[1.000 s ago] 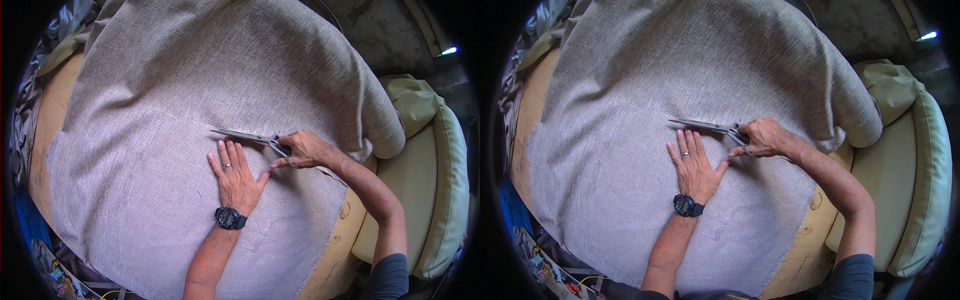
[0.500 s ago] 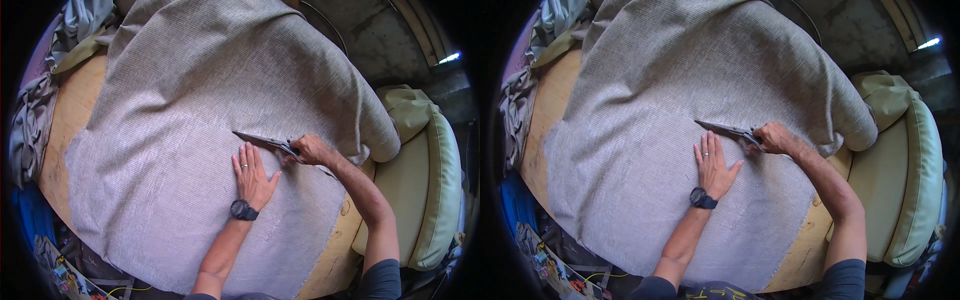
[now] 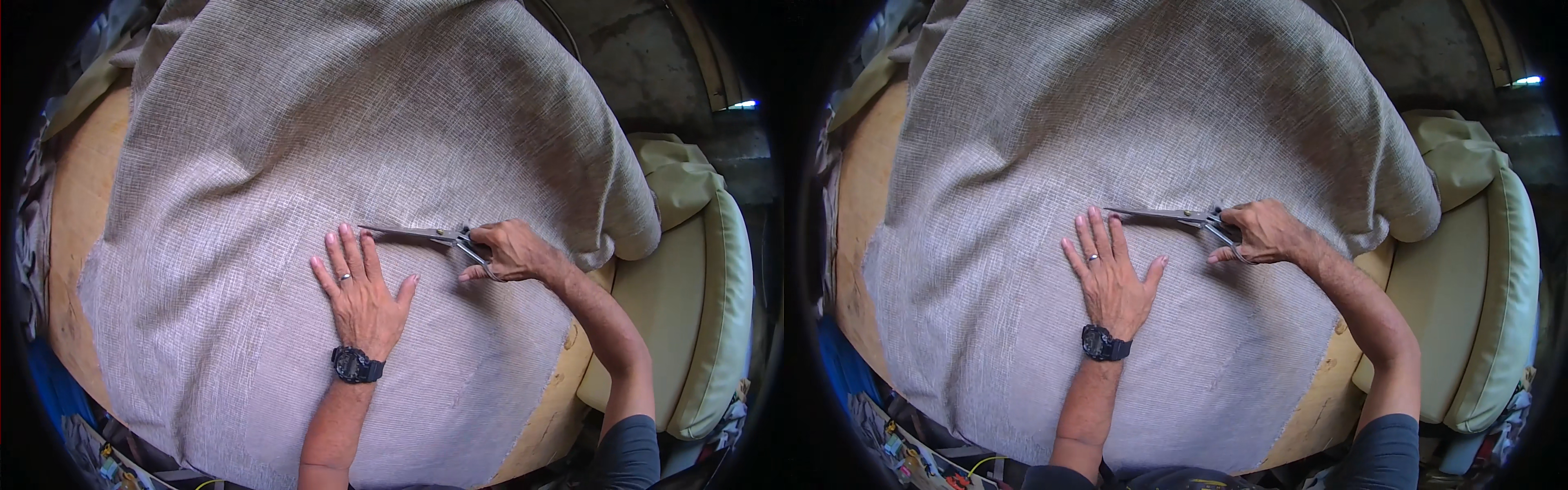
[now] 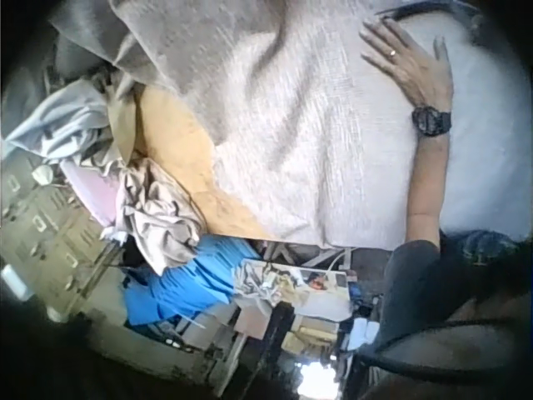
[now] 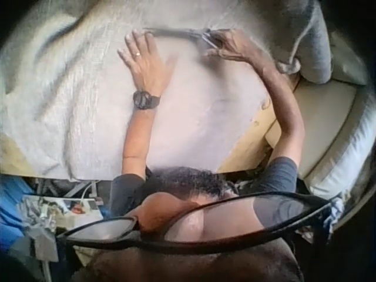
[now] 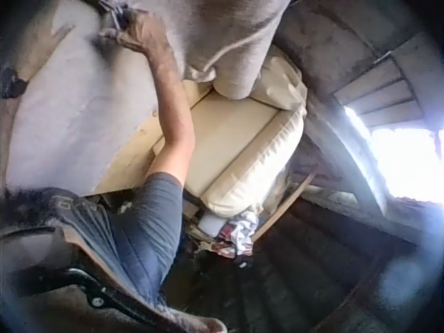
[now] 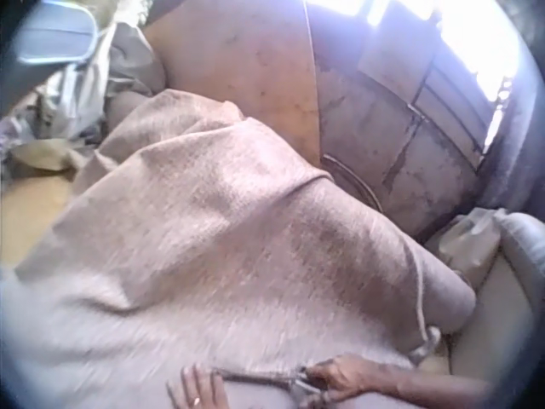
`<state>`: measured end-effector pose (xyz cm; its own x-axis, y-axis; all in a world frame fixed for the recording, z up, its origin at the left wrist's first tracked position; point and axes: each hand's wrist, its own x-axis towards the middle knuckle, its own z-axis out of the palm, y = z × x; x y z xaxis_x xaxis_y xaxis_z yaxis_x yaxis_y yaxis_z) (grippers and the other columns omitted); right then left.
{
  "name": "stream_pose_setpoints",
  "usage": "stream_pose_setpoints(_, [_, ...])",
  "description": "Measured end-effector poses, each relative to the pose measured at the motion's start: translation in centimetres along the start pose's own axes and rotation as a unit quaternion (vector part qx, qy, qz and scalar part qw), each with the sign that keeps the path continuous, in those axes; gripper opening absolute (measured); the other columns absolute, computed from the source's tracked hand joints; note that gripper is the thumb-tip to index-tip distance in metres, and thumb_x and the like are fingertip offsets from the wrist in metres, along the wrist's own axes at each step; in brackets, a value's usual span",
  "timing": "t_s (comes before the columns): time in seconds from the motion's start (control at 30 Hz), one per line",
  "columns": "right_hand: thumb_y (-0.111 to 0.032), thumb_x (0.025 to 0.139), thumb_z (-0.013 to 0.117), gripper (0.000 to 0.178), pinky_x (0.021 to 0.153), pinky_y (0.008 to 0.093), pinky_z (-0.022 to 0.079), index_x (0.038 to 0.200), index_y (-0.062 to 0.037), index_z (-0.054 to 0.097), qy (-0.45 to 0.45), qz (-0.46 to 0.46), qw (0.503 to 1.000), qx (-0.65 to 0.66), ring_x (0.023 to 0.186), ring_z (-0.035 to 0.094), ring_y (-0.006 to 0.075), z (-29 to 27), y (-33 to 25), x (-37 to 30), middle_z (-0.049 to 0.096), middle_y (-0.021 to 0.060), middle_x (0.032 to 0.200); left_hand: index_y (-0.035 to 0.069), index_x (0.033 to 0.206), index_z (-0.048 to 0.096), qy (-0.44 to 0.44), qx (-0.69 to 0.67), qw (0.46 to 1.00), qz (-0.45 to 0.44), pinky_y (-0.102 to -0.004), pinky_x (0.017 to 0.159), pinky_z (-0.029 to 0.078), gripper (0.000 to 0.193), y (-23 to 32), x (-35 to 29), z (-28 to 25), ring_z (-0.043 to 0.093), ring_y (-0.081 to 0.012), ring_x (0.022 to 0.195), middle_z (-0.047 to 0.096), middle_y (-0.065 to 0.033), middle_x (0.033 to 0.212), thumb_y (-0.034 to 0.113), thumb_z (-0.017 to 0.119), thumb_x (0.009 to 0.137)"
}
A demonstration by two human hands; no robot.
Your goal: The person uses large shears to cut a piece of light-colored fabric on a wooden workbench. They follow a curved line marked on the material, separating a shaped piece from the main roll. The person then folds the cut piece and continues cutting another section of the fabric.
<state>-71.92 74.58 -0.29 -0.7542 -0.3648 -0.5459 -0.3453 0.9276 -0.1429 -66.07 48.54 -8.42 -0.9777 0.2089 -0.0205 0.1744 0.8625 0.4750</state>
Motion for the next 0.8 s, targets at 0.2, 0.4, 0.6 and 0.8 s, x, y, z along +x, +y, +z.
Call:
stream_pose_setpoints(0.2, [-0.076,0.082,0.061,0.072,0.058,0.0409,0.053,0.073,-0.0044,0.064,-0.008,-0.002,1.0,0.026,0.06,0.066,0.0232,0.1,1.0,0.2,0.059,0.0056,0.058,-0.004,0.154,0.023,0.014,-0.006,1.0,0.002,-0.0637,0.12,-0.001,0.1,-0.3,0.1,0.3,0.004,-0.0434,0.152,0.009,-0.0272,0.163,0.059,0.062,0.088])
stream_pose_setpoints(0.4, [-0.077,0.08,0.061,0.072,0.059,0.0422,0.053,0.075,-0.0046,0.062,-0.002,-0.042,0.998,-0.036,0.066,0.068,0.0239,-1.7,-0.7,1.0,0.061,0.0059,0.066,-0.006,0.151,0.029,-0.001,-0.024,1.0,-0.004,-0.0634,0.121,-0.001,0.097,-0.2,0.3,-0.2,0.005,-0.0433,0.152,0.011,-0.0276,0.163,0.058,0.064,0.088])
stream_pose_setpoints(0.6, [-0.075,0.079,0.064,0.07,0.058,0.0421,0.052,0.074,-0.0053,0.061,0.007,-0.054,0.998,-0.023,0.063,0.065,0.0255,-1.8,-0.9,2.5,0.061,0.008,0.067,-0.006,0.15,0.032,0.001,-0.034,0.999,-0.003,-0.0632,0.121,-0.001,0.094,-0.3,0.3,-0.5,0.005,-0.0431,0.152,0.014,-0.0277,0.162,0.056,0.065,0.088])
stream_pose_setpoints(0.8, [-0.073,0.077,0.068,0.069,0.056,0.0422,0.051,0.07,-0.0047,0.058,-0.023,-0.033,0.999,-0.021,0.06,0.064,0.0255,-2.4,-0.2,3.0,0.06,0.0066,0.064,-0.006,0.151,0.032,0.012,-0.051,0.999,-0.004,-0.0636,0.121,0.001,0.093,-0.4,0.2,-0.6,0.007,-0.0427,0.152,0.018,-0.0269,0.162,0.055,0.065,0.088])
